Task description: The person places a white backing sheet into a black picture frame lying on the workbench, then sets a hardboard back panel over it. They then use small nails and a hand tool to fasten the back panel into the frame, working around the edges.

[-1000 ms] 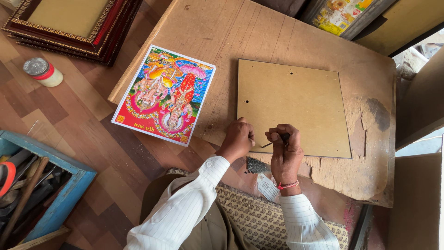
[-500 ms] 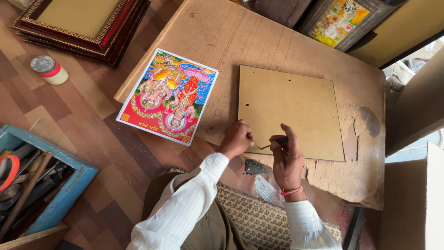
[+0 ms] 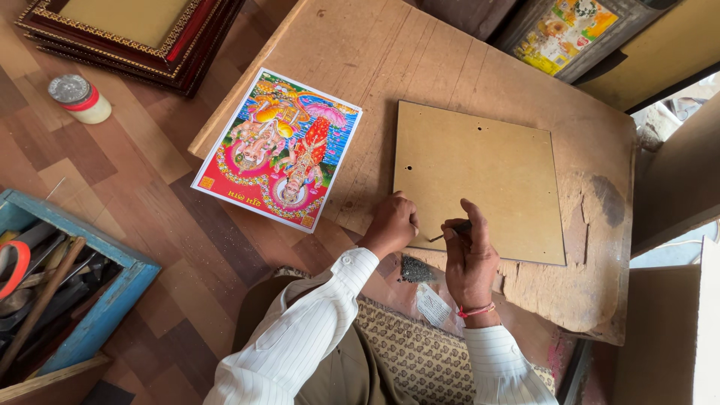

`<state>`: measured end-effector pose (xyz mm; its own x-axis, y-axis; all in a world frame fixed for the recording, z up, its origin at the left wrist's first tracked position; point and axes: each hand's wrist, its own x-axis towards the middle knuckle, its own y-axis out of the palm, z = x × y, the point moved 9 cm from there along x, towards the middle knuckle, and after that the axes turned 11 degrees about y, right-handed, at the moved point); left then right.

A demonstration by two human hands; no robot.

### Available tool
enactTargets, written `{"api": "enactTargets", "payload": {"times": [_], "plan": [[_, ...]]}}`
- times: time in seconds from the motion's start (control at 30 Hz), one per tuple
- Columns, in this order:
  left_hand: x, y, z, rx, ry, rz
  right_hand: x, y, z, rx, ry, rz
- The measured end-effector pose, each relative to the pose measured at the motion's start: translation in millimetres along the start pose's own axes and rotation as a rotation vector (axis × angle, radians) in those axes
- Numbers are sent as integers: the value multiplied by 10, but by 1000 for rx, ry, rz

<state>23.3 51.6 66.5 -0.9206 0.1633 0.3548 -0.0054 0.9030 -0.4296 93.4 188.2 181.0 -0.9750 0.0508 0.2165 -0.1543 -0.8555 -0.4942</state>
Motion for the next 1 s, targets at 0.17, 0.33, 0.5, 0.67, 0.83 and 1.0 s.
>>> {"api": "enactTargets", "payload": {"times": [0.17, 0.33, 0.5, 0.67, 0.83, 1.0], "plan": [[33, 13, -65, 84, 95, -59, 27, 25, 43, -17, -8, -2], [21, 3, -109, 94, 128, -65, 33, 32, 104, -103, -24, -36], [9, -32, -49, -64, 95, -65, 51, 25, 172, -89, -69, -2], [20, 9, 67, -114, 29, 15, 103, 3, 275, -44, -144, 10], [29, 15, 33, -17, 67, 26, 123, 72, 324, -82, -182, -35], [43, 52, -35, 18, 145, 36, 91, 89, 290, -51, -194, -93]]}}
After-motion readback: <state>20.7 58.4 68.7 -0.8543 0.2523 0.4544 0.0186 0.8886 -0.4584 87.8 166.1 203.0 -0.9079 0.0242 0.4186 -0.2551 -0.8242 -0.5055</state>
